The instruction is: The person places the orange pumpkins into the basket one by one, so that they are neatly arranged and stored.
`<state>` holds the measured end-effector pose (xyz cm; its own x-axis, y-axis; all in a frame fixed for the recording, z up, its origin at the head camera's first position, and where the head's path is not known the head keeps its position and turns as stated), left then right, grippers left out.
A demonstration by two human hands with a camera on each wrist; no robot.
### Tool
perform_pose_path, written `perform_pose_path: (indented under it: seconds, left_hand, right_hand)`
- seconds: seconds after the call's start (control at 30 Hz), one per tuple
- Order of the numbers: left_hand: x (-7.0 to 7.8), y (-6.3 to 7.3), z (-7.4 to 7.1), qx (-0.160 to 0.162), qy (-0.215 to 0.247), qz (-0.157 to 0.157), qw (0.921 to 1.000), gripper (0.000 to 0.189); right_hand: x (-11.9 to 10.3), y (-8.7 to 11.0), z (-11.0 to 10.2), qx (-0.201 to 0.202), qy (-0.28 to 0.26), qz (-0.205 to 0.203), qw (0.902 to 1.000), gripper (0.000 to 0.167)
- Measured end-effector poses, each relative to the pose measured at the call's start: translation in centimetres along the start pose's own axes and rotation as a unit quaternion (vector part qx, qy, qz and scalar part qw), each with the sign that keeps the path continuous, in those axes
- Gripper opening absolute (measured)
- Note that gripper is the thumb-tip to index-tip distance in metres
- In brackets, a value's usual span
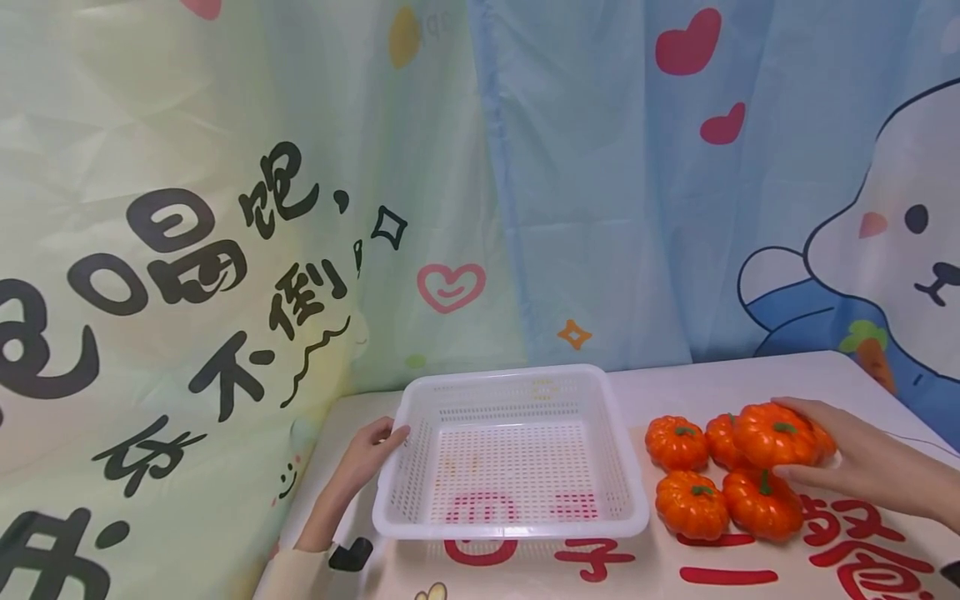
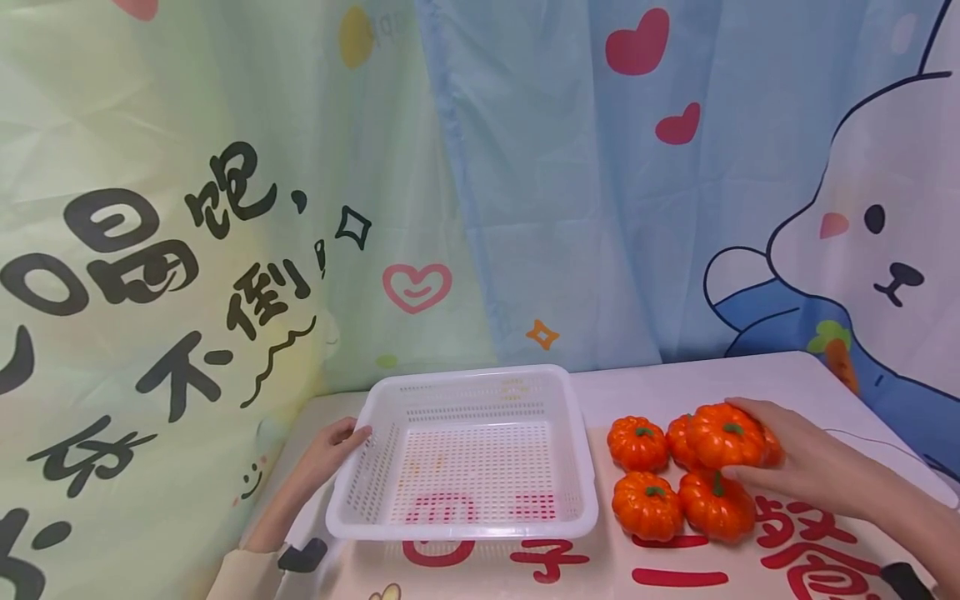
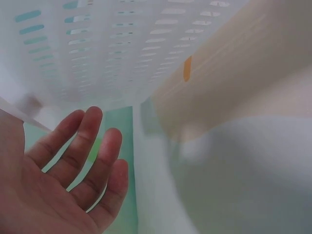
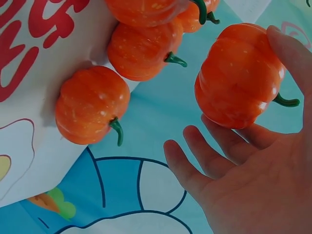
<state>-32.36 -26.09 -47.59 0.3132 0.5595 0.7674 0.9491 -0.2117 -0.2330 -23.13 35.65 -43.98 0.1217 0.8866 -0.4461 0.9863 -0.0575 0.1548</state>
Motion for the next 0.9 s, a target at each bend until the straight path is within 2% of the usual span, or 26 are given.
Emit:
perform_pose_path:
  seconds: [0.3,0.63,0.9]
  left_hand:
    - [0.0,0.0,0.0,0.003,-0.004,0.004,1.0000,0.028]
    - [-0.1,0.0,0.1,0.008,-0.002,-0.002,1.0000,0.027]
    - [0.1,0.0,-0.1,0.015,-0.006,0.005,0.9999,0.024]
  right_hand:
    - [-1.8,-0.2,-0.2,-0.005,-0.008,-0.044,0.9990,0.095]
    - [-3.2,-0.2,-0.3,-0.015,-0.001,-0.060,0.9981,0.093]
    - [-4.0,-0.2,-0.9,-0.006,0.005,-0.078,0.9969,0.095]
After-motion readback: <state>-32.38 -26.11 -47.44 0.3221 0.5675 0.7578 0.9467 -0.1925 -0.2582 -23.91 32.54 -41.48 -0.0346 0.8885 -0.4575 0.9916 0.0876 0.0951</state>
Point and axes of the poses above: each hand's wrist, its own y-axis away from the middle knuckle, its own z-axis out of the palm, x = y × z, the point moved 5 cm from there along -y, towards the middle knuckle, and after that the axes turned 14 degrees about z, right-handed, at the moved point
